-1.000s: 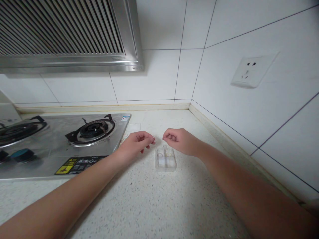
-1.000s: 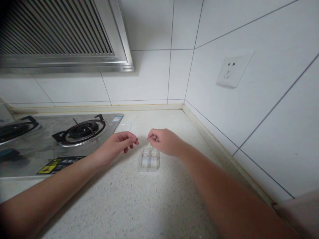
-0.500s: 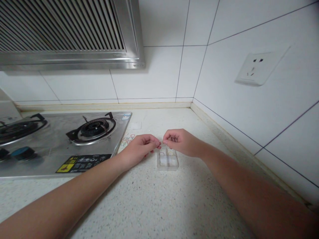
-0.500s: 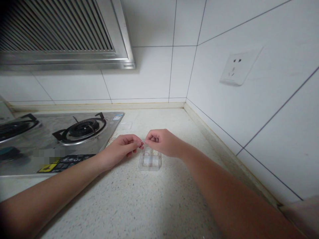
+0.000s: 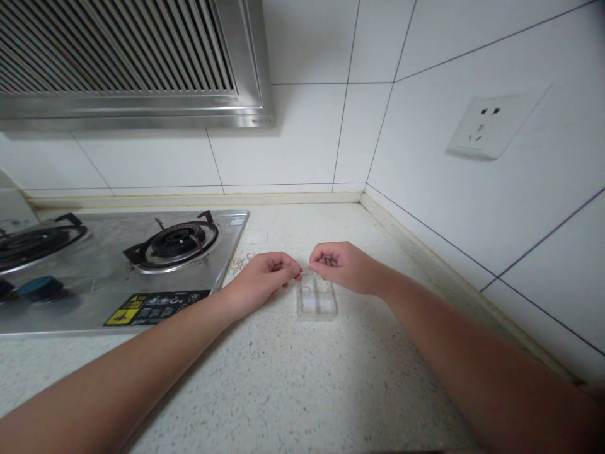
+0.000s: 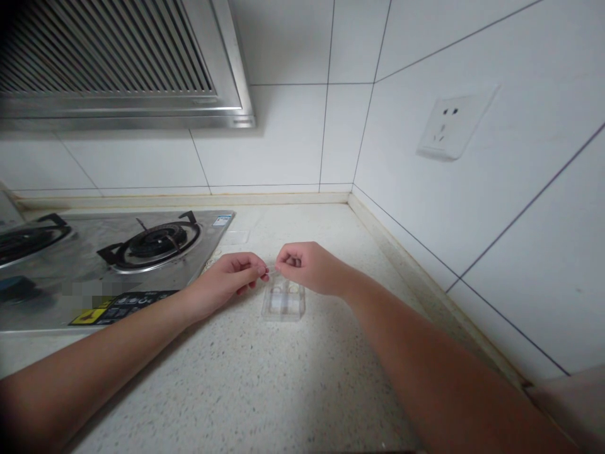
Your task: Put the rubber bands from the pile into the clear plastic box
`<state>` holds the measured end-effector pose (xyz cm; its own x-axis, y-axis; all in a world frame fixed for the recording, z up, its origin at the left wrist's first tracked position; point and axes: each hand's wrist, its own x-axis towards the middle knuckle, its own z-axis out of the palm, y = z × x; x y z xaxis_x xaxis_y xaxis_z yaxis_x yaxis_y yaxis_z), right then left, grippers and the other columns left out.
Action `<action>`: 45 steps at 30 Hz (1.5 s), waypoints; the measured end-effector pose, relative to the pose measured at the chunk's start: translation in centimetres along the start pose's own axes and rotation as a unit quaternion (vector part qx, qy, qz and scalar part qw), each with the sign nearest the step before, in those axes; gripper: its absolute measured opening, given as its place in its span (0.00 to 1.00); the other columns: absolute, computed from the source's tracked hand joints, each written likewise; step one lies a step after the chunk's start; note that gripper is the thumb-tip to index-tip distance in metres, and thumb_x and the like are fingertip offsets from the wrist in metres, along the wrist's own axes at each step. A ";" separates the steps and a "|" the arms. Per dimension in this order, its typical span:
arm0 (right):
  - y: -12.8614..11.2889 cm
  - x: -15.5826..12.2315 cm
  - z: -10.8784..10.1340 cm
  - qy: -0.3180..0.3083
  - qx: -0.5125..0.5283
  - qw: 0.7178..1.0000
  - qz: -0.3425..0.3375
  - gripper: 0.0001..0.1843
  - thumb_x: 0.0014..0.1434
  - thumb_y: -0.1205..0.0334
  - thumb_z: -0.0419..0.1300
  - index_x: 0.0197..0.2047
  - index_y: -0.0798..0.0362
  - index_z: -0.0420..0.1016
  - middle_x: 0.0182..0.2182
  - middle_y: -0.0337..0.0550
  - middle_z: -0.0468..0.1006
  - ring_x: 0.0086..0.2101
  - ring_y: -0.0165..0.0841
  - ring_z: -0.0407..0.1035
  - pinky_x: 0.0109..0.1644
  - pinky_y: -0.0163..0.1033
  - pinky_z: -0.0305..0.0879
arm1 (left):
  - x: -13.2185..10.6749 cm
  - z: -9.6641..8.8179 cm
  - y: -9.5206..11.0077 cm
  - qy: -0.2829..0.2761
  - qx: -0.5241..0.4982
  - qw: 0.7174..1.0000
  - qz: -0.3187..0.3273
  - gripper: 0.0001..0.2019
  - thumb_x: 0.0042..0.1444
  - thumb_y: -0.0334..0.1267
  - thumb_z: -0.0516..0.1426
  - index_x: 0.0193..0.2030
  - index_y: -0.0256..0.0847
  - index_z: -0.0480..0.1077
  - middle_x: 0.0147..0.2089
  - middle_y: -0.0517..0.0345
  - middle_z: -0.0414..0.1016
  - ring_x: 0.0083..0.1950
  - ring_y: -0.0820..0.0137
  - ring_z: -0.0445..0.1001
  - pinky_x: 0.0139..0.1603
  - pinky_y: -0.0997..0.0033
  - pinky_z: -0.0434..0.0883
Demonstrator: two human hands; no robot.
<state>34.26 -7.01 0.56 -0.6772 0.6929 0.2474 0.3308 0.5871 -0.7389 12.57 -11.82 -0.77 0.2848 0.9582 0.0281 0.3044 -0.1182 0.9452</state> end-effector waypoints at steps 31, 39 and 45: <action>-0.3 0.0 0.0 -0.005 0.012 1.000 0.005 0.10 0.61 0.58 0.58 0.34 0.56 0.73 0.23 0.36 0.68 0.25 0.26 0.59 0.27 0.34 0.54 | 0.0 -0.1 -0.1 -0.009 0.063 0.995 0.075 0.08 0.59 0.38 0.56 0.37 0.36 0.74 0.36 0.56 0.76 0.36 0.73 0.69 0.37 0.74 0.63; 0.3 0.0 0.1 0.012 0.024 1.000 -0.010 0.09 0.62 0.57 0.57 0.38 0.54 0.72 0.24 0.36 0.68 0.26 0.27 0.60 0.28 0.34 0.55 | -0.1 0.0 0.2 0.005 0.049 0.997 0.062 0.09 0.58 0.40 0.56 0.37 0.36 0.72 0.38 0.54 0.77 0.33 0.73 0.68 0.33 0.75 0.61; 0.6 0.0 -0.1 0.028 -0.021 0.999 -0.040 0.11 0.58 0.61 0.60 0.44 0.53 0.70 0.28 0.36 0.70 0.23 0.24 0.58 0.26 0.33 0.55 | -0.1 -0.1 0.1 0.013 0.033 0.998 0.050 0.09 0.58 0.41 0.56 0.37 0.36 0.72 0.37 0.54 0.77 0.31 0.74 0.67 0.31 0.75 0.61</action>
<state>34.48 -6.59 0.14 -0.6645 0.6653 0.3403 0.3051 0.6572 -0.6891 12.51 -11.88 -0.67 0.2932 0.9471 0.1304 0.3344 -0.2294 0.9141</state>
